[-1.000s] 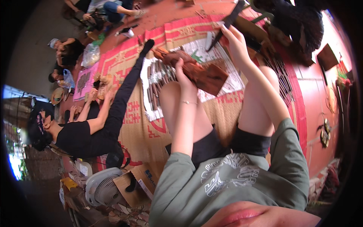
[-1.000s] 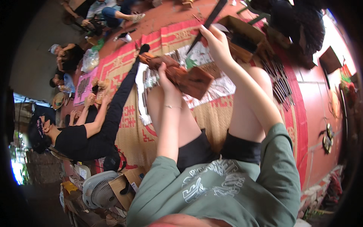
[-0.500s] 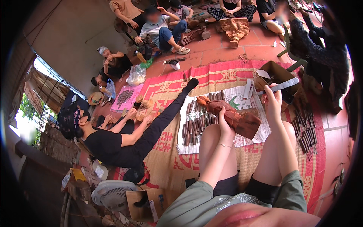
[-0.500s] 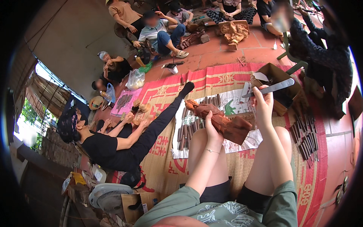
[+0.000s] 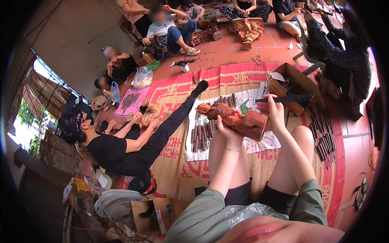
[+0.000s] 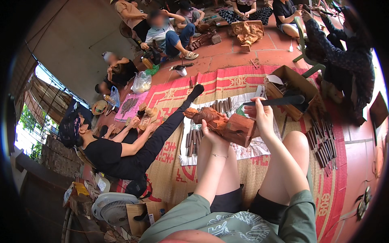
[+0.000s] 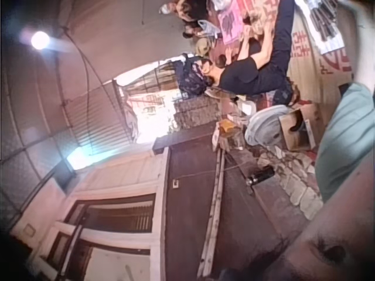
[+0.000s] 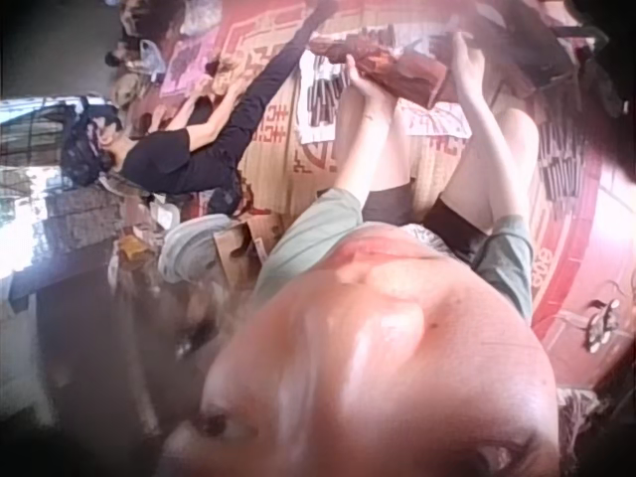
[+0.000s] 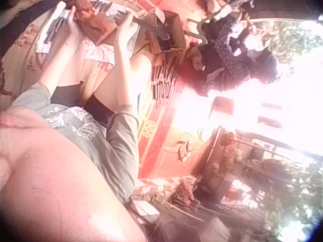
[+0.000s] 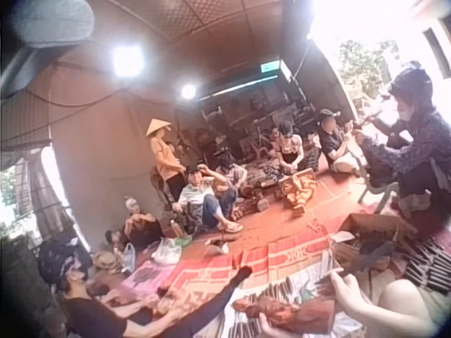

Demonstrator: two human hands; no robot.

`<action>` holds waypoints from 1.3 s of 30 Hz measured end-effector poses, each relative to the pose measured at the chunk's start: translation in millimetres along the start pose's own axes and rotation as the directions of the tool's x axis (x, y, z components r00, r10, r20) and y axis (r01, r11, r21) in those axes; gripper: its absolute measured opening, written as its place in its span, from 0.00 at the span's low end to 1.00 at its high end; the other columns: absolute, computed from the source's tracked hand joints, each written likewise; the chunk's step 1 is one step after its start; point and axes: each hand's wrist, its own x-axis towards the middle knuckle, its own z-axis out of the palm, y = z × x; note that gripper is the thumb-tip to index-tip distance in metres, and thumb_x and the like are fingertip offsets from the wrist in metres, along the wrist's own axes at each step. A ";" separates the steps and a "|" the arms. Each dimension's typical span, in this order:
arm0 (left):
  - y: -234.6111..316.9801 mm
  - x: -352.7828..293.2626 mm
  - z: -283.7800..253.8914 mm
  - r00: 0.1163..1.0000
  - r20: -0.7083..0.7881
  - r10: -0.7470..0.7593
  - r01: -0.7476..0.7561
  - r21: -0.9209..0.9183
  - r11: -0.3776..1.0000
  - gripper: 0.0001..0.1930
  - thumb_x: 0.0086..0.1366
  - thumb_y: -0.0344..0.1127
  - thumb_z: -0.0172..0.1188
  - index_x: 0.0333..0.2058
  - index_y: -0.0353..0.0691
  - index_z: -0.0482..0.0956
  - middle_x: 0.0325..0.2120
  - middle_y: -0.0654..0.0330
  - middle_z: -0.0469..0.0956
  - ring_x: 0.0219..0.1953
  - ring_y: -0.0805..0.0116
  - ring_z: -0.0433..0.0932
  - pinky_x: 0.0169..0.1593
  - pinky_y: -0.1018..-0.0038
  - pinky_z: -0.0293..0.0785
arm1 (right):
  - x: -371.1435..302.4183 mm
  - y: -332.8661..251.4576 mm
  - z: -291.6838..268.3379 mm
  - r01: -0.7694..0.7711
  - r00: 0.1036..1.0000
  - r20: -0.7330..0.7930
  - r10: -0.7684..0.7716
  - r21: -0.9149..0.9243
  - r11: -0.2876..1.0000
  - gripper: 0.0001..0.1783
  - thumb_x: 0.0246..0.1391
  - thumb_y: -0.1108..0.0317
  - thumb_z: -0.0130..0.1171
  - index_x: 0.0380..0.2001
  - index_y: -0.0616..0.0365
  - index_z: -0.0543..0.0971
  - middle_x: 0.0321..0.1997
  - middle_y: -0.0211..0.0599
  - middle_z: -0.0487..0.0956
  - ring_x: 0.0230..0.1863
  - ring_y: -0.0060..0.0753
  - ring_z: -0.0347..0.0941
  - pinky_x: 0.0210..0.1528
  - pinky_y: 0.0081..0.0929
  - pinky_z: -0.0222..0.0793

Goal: The person is sitting on a mat and carving a piece of reddish-brown wood using a knife. They hold the wood in their left hand and use the knife in their right hand to shape it. The person rotates the wood to work on different sides.

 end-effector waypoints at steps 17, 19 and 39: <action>9.1 -0.6 14.3 0.967 -0.106 -0.232 0.254 0.345 0.904 0.43 0.53 0.74 0.37 0.57 0.45 0.55 0.54 0.54 0.60 0.56 0.55 0.61 0.54 0.53 0.62 | 17.7 42.5 -15.1 -0.277 0.945 -0.085 0.317 0.310 0.909 0.15 0.61 0.59 0.42 0.37 0.59 0.71 0.35 0.42 0.75 0.35 0.36 0.74 0.36 0.37 0.73; 14.7 -1.9 20.1 0.954 -0.081 -0.287 0.296 0.375 0.879 0.44 0.53 0.75 0.35 0.59 0.46 0.52 0.57 0.53 0.57 0.58 0.53 0.58 0.56 0.52 0.60 | 10.1 24.9 -10.9 -0.302 0.935 -0.077 0.346 0.340 0.891 0.15 0.61 0.60 0.40 0.38 0.59 0.71 0.34 0.44 0.76 0.35 0.37 0.74 0.36 0.35 0.73; -6.4 -2.2 15.0 0.902 0.044 -0.430 0.421 0.133 0.897 0.26 0.59 0.55 0.49 0.47 0.38 0.67 0.44 0.55 0.72 0.47 0.61 0.71 0.52 0.63 0.68 | 13.7 -4.7 -33.1 0.055 0.998 0.035 -0.058 0.065 0.996 0.21 0.63 0.55 0.39 0.41 0.64 0.71 0.27 0.40 0.78 0.26 0.22 0.73 0.31 0.19 0.71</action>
